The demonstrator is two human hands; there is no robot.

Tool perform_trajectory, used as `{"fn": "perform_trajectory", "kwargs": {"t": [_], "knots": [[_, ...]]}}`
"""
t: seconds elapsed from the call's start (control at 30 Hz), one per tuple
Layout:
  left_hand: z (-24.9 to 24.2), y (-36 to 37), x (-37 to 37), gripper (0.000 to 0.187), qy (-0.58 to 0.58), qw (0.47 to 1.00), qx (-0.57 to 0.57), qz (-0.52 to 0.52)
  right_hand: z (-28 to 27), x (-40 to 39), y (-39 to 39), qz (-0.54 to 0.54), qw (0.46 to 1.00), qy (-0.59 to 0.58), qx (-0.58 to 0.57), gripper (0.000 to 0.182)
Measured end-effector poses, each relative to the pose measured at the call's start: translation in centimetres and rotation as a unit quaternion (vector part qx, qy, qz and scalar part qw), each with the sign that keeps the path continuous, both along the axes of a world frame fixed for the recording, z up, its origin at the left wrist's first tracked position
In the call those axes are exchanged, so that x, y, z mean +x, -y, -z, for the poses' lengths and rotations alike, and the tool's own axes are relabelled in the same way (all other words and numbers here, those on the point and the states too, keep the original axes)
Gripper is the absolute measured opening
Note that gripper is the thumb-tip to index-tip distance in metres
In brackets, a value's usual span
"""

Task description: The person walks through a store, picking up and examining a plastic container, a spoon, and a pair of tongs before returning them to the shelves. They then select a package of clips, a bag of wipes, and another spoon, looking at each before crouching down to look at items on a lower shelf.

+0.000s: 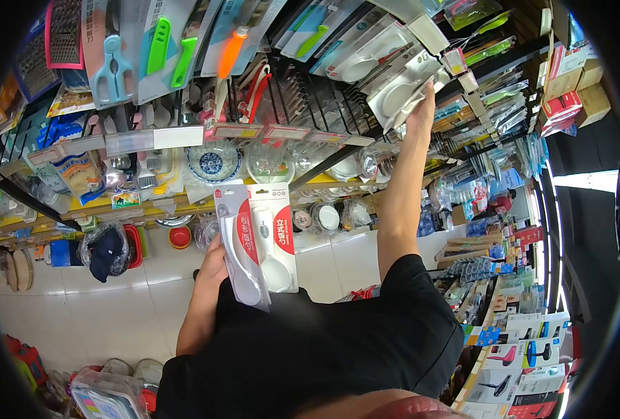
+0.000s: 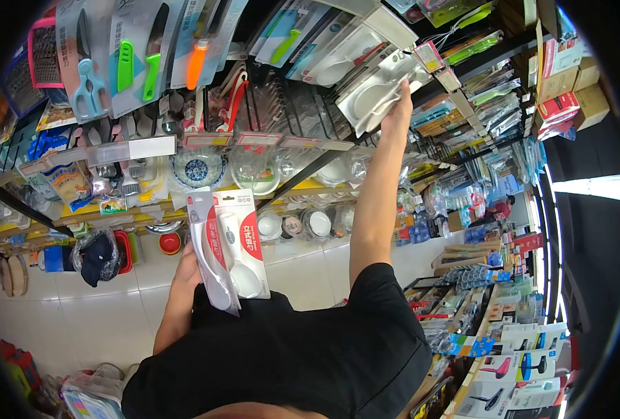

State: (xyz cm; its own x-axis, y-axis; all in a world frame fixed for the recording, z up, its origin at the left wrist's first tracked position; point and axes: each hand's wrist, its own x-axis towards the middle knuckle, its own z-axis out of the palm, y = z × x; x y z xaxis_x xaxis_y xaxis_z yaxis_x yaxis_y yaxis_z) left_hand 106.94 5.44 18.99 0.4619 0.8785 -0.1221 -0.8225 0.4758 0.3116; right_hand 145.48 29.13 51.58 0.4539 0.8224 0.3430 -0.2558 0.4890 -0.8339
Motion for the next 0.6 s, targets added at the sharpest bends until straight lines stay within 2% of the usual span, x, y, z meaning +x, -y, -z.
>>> {"fn": "perform_trajectory", "kwargs": {"t": [0.1, 0.17, 0.27, 0.37, 0.4, 0.43, 0.53, 0.6], "knots": [[0.5, 0.2, 0.0, 0.04, 0.004, 1.0, 0.004, -0.002, -0.7, 0.1, 1.2, -0.036, 0.999, -0.002, -0.01, 0.027], [0.1, 0.2, -0.1, 0.04, 0.003, 1.0, -0.001, -0.006, -0.9, 0.7, 2.0, -0.145, 0.989, -0.006, 0.002, 0.033], [-0.4, 0.2, 0.0, 0.041, 0.011, 1.0, -0.009, -0.004, -0.9, 0.1, 2.8, -0.214, 0.975, -0.05, 0.03, 0.043], [0.2, 0.1, 0.1, 0.04, 0.024, 1.0, -0.001, 0.009, 0.0, 1.0, 1.6, -0.148, 0.985, -0.047, 0.075, 0.051], [0.5, 0.0, 0.2, 0.04, 0.024, 1.0, -0.002, 0.011, 0.3, 2.2, 0.7, -0.164, 0.983, -0.034, 0.076, 0.054], [0.6, 0.1, 0.2, 0.04, 0.023, 1.0, -0.003, 0.013, -0.1, 0.8, 0.6, -0.108, 0.991, -0.02, 0.079, 0.055], [0.4, 0.0, 0.2, 0.039, 0.02, 1.0, 0.003, 0.018, -0.4, -0.1, -0.1, -0.147, 0.981, -0.082, 0.093, 0.055], [0.1, 0.0, 0.2, 0.039, 0.011, 1.0, -0.001, 0.015, -0.6, -0.8, 0.1, -0.133, 0.983, -0.073, 0.099, 0.055]]}}
